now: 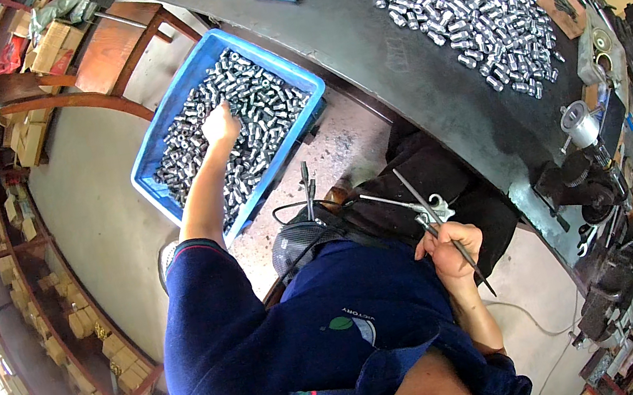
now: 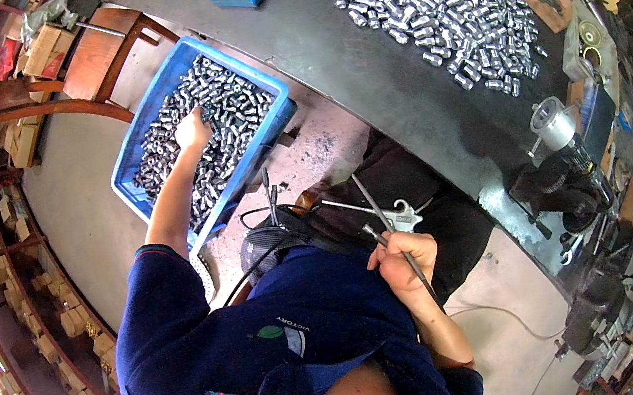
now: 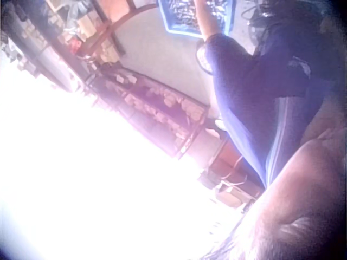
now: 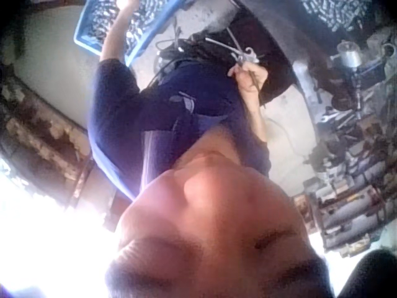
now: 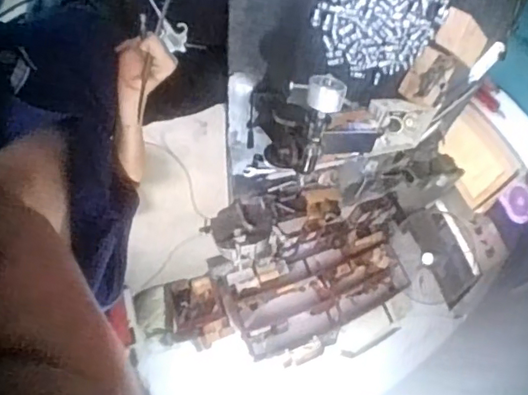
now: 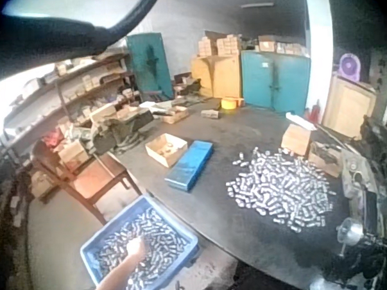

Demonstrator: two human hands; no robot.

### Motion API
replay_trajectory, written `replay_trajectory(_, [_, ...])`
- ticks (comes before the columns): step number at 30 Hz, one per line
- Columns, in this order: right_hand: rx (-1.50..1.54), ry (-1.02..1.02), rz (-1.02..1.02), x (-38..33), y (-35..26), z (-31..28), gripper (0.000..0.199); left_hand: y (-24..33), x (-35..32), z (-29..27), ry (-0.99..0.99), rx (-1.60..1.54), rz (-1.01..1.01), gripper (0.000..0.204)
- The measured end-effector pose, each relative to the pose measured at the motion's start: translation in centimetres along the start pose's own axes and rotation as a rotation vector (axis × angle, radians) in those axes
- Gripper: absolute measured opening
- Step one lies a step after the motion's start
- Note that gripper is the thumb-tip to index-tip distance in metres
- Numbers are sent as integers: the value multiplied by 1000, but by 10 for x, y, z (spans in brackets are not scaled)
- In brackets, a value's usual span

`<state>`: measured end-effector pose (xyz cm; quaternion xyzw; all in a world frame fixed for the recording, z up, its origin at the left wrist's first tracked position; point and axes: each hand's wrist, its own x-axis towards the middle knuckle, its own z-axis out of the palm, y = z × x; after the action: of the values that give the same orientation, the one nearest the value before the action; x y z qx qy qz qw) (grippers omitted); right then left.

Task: The person repeatedly picks small cylindrical metal parts from a blue bin, places them on a work surface, and applies a soldering iron to each part before moving it to a pile on the table. The process is repeated continuously throughout the clip.

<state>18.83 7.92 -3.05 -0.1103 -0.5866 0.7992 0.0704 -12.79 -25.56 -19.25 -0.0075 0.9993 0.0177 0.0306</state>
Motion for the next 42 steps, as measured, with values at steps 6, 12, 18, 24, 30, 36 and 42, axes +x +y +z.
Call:
replay_trajectory(6, [-46, -15, -13, -1, 0, 0, 23, -10, -1, 13, 54, -48, 77, 28])
replay_trajectory(12, [48, -24, -21, -4, 3, -5, 28, -17, -3, -24, 106, -370, 103, 26])
replay_trajectory(18, [21, -53, -23, 0, 0, -1, 30, 79, -56, -136, -256, -1354, 319, 22])
replay_trajectory(24, [-68, -105, -78, 3, -4, -9, 41, 164, -123, -157, -524, -1146, 753, 24])
replay_trajectory(30, [-257, -117, -228, 14, -6, -22, 32, 204, -155, -176, -576, -931, 1090, 23])
replay_trajectory(36, [-380, -110, -178, 17, -7, -22, 44, 216, -167, -184, -625, -853, 1215, 26])
replay_trajectory(42, [-362, -144, -221, 18, -8, -26, 41, 226, -171, -190, -504, -718, 1383, 30])
